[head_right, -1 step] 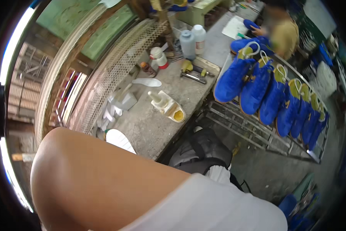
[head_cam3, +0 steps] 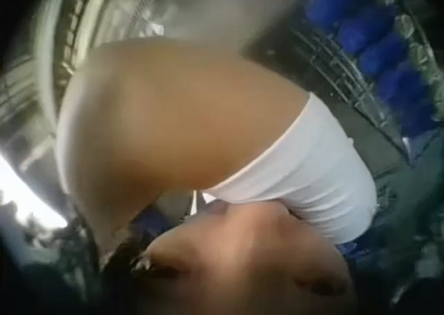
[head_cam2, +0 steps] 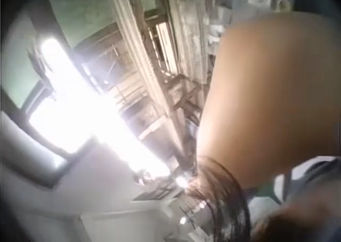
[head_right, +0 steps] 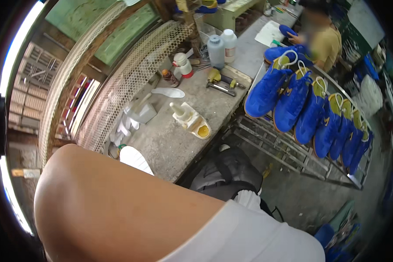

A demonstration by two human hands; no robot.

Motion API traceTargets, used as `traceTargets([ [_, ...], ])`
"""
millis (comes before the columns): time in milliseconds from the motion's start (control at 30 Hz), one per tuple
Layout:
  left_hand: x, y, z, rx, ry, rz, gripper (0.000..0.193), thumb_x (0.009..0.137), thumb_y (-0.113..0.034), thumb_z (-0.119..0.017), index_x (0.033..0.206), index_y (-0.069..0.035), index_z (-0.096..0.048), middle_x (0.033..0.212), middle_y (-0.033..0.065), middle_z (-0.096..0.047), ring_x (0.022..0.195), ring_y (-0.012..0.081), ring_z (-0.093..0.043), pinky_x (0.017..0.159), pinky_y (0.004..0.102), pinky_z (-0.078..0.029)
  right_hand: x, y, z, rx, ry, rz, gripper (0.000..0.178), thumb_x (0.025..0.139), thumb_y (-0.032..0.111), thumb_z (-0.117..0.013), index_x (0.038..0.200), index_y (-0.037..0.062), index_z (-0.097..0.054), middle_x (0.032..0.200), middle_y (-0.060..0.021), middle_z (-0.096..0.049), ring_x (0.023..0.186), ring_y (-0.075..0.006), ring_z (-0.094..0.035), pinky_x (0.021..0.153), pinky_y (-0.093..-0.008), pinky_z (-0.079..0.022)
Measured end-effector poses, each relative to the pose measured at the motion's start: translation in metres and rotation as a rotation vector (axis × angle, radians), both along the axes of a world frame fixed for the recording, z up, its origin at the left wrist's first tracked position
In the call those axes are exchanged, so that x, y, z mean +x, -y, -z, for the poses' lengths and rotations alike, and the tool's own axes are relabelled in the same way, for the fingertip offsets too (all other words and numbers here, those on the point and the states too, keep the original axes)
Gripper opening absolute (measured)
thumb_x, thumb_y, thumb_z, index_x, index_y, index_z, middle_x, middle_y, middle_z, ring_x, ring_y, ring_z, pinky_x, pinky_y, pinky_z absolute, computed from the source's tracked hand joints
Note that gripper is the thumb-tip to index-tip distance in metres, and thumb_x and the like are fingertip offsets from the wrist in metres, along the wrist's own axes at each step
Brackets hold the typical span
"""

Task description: The recorder is applying yellow adhesive to the bottom of white shoe soles using a small brush, then placing them on a rack.

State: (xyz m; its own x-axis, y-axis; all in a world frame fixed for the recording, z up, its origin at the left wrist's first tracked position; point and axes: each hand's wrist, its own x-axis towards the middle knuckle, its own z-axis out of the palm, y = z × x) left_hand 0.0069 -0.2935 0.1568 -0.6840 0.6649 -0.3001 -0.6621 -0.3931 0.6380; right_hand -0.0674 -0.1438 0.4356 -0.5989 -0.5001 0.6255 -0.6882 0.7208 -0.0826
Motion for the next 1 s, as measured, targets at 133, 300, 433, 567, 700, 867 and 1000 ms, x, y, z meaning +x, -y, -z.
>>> traceTargets([
  [133, 0.019, 0.005, 0.007, 0.021, 0.031, -0.057, 0.055, 0.087, -0.04, -0.049, 0.125, 0.001, -0.044, 0.109, 0.0175, -0.059, 0.09, 0.0341, -0.062, 0.077, 0.0436, -0.053, 0.022, 0.05, -0.025, 0.211, 0.042, 0.06, 0.031, 0.077, 0.04, -0.057, 0.09, 0.0139, -0.067, 0.085, -0.007, -0.063, 0.085, -0.0215, -0.059, 0.069, -0.0356, -0.047],
  [300, 0.046, 0.057, 0.002, 0.0, 0.065, -0.126, 0.054, 0.088, -0.038, -0.048, 0.125, 0.001, -0.043, 0.108, 0.019, -0.06, 0.088, 0.0353, -0.063, 0.078, 0.045, -0.053, 0.082, 0.034, 0.053, -0.245, 0.095, 0.063, 0.022, 0.079, 0.038, -0.056, 0.075, 0.018, -0.064, 0.07, -0.0008, -0.06, 0.062, -0.023, -0.059, 0.054, -0.0393, -0.045],
  [433, 0.046, 0.056, 0.014, 0.027, 0.179, 0.057, 0.054, 0.084, -0.033, -0.052, 0.123, 0.003, -0.044, 0.103, 0.0213, -0.061, 0.087, 0.0346, -0.064, 0.075, 0.0456, -0.054, 0.169, -0.078, 0.232, -0.515, 1.033, 0.605, 0.035, 0.088, 0.041, -0.045, 0.096, 0.0117, -0.062, 0.082, -0.0146, -0.064, 0.079, -0.0365, -0.061, 0.067, -0.0465, -0.047],
  [567, 0.055, 0.063, 0.032, -0.101, 0.26, 0.064, 0.054, 0.08, -0.024, -0.057, 0.125, 0.003, -0.043, 0.107, 0.0201, -0.06, 0.091, 0.0323, -0.063, 0.08, 0.0429, -0.054, 0.247, -0.142, 0.37, -0.56, 1.147, 1.111, 0.034, 0.086, 0.041, -0.049, 0.089, 0.011, -0.065, 0.084, -0.0165, -0.065, 0.084, -0.0375, -0.061, 0.071, -0.0477, -0.047],
  [700, 0.07, 0.061, 0.03, -0.253, 0.311, 0.133, 0.06, 0.075, -0.017, -0.062, 0.127, 0.004, -0.041, 0.115, 0.0185, -0.057, 0.102, 0.0299, -0.06, 0.086, 0.0405, -0.051, 0.249, -0.177, 0.411, -0.428, 1.128, 1.181, 0.035, 0.086, 0.042, -0.051, 0.086, 0.0097, -0.065, 0.078, -0.0174, -0.064, 0.078, -0.0375, -0.062, 0.067, -0.0471, -0.048],
  [867, 0.071, 0.045, 0.011, -0.19, 0.407, 0.161, 0.067, 0.071, -0.02, -0.065, 0.129, 0.004, -0.04, 0.118, 0.0204, -0.056, 0.104, 0.0337, -0.058, 0.089, 0.0414, -0.049, 0.236, -0.179, 0.44, -0.389, 1.161, 1.182, 0.035, 0.086, 0.041, -0.051, 0.084, 0.0095, -0.066, 0.077, -0.0178, -0.064, 0.077, -0.0368, -0.062, 0.067, -0.0461, -0.049],
  [1000, 0.071, 0.041, 0.015, -0.361, 0.406, 0.132, 0.061, 0.072, -0.016, -0.063, 0.126, 0.005, -0.043, 0.113, 0.0191, -0.059, 0.099, 0.0299, -0.061, 0.086, 0.0412, -0.051, 0.24, -0.183, 0.443, -0.417, 1.238, 1.077, 0.035, 0.087, 0.039, -0.052, 0.084, 0.0087, -0.068, 0.071, -0.0134, -0.065, 0.07, -0.0334, -0.063, 0.063, -0.043, -0.049],
])
